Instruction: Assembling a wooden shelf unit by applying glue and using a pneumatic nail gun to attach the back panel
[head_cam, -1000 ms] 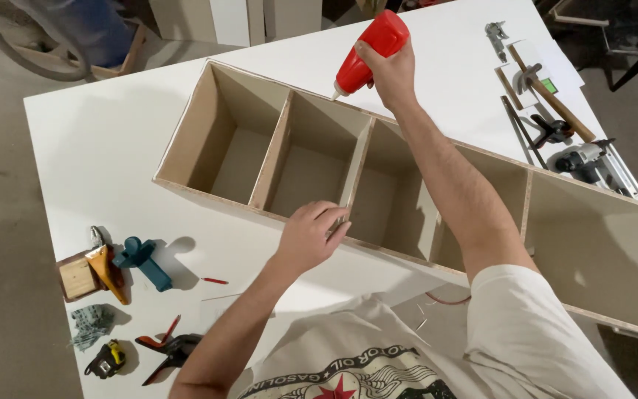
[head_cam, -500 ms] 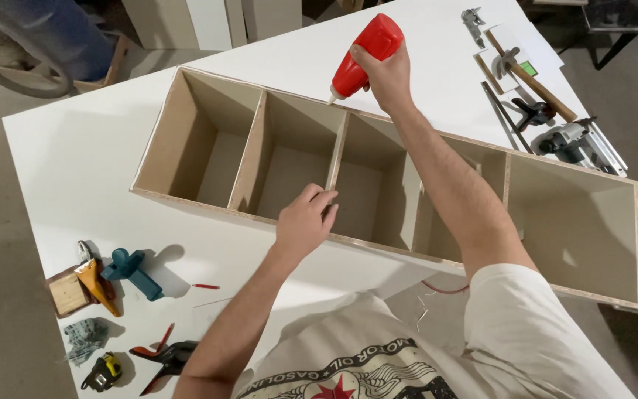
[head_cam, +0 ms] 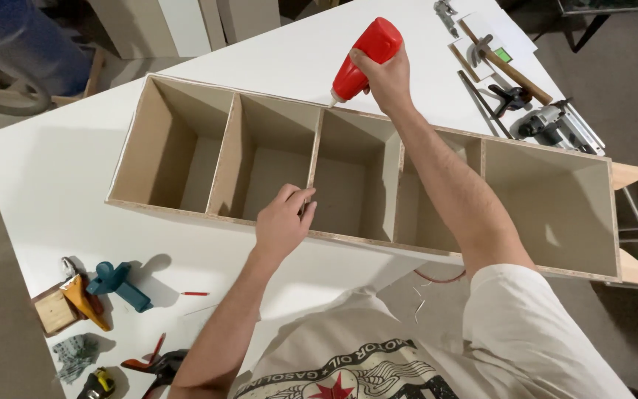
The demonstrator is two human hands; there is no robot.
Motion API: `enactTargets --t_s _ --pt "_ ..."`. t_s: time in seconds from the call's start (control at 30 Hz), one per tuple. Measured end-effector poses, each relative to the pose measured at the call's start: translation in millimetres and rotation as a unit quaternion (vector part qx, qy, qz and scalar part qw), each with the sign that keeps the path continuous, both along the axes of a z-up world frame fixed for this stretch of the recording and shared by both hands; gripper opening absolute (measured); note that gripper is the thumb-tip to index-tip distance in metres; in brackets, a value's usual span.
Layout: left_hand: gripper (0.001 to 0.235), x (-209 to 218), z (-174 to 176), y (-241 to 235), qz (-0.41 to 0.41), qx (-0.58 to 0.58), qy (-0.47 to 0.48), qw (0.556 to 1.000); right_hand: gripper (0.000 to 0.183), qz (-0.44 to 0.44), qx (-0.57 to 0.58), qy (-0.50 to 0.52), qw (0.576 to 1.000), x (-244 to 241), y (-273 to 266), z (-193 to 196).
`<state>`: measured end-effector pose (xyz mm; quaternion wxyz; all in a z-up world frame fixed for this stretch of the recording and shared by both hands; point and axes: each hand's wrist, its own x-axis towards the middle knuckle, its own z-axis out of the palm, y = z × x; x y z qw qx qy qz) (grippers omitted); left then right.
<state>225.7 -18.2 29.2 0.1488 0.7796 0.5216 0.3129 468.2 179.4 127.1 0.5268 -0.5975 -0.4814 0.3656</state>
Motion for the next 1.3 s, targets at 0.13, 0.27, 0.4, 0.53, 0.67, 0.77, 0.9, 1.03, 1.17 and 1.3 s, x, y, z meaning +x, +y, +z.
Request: enactTargets --t_s 0.13,0.27,0.4,0.53,0.67,0.77,0.9,1.03,1.17,1.3 --pt "0.024 0 -2 1 0.006 -0.041 0.005 0.999 0.061 -0.014 -0.014 0.002 1.0 13 -9 5" --pt "0.024 0 -2 1 0.007 -0.045 0.01 0.999 0.058 -0.019 -0.011 -0.003 1.0 27 -15 6" --pt "0.026 1 9 -1 0.017 -0.101 0.01 0.995 0.062 -0.028 -0.008 -0.009 1.0 43 -21 4" --pt "0.023 1 2 0 0.007 -0.028 0.0 1.0 0.061 -0.042 -0.018 -0.02 0.999 59 -28 6" --pt "0.022 2 6 0 0.021 -0.078 0.018 0.997 0.059 -0.056 -0.022 -0.028 0.998 77 -34 3" --pt "0.018 8 5 3 0.008 0.032 0.031 0.999 0.056 -0.055 -0.015 -0.03 0.998 89 -41 5" --pt "0.025 32 12 2 -0.042 0.16 0.033 0.986 0.059 -0.076 -0.032 -0.025 0.996 103 -47 4" --pt "0.021 71 16 -4 -0.09 0.116 -0.009 0.989 0.06 -0.073 -0.007 -0.023 0.997 121 -55 4" --pt "0.019 109 23 -11 -0.163 0.083 -0.018 0.983 0.059 -0.089 -0.016 -0.029 0.995 138 -63 4" --pt "0.015 138 23 -15 -0.201 0.054 -0.023 0.978 0.06 -0.083 0.001 -0.012 0.996 156 -69 2"
